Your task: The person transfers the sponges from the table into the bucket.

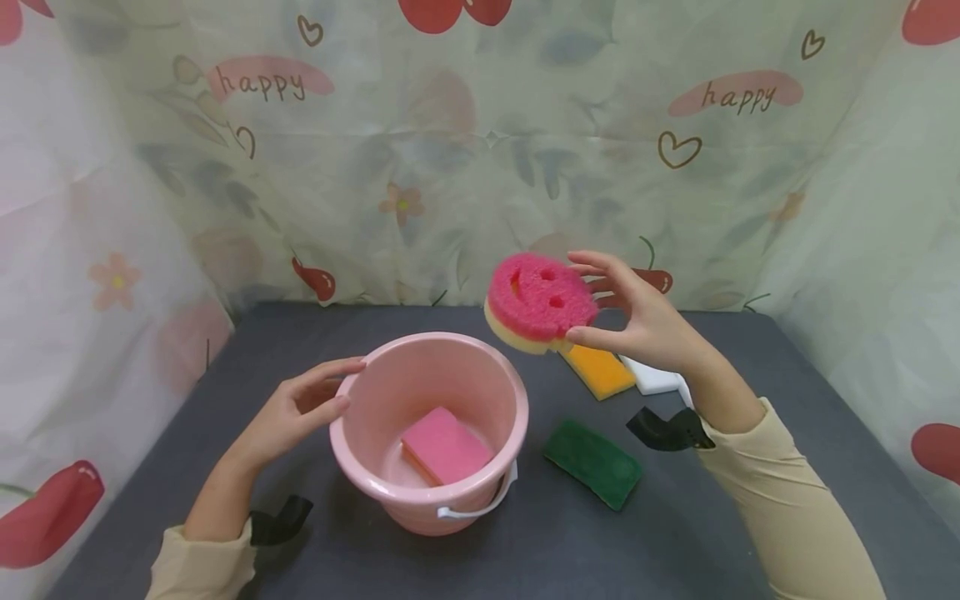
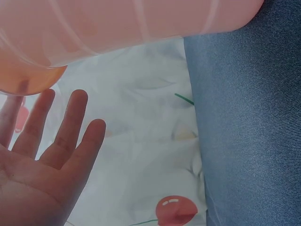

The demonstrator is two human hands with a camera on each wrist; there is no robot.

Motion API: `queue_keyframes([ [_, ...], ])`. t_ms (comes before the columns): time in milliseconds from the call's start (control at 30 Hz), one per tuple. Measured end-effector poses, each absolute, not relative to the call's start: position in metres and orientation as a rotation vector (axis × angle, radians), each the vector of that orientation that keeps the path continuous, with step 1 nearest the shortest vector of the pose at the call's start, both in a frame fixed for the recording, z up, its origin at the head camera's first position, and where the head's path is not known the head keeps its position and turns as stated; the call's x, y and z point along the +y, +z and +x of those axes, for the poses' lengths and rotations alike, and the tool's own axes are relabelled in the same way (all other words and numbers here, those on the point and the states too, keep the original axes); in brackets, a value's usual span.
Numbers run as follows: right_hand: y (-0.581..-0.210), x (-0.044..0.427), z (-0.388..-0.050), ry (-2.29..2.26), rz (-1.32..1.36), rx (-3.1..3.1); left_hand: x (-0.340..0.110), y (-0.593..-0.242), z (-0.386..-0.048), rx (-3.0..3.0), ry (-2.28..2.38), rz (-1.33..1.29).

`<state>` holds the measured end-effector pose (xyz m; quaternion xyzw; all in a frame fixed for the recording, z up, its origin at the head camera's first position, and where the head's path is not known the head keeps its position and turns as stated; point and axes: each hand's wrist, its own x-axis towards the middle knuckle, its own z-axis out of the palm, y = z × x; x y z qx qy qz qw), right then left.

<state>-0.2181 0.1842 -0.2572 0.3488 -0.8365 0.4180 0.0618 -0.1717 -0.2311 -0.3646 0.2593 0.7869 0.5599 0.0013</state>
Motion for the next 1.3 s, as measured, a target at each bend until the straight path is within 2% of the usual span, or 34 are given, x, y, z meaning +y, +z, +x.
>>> queue_keyframes([
  [1300,-0.280,0.130,-0.200,1.205,1.459,-2.533,-0.229,-0.365,-0.173,2.491,1.745,0.759],
])
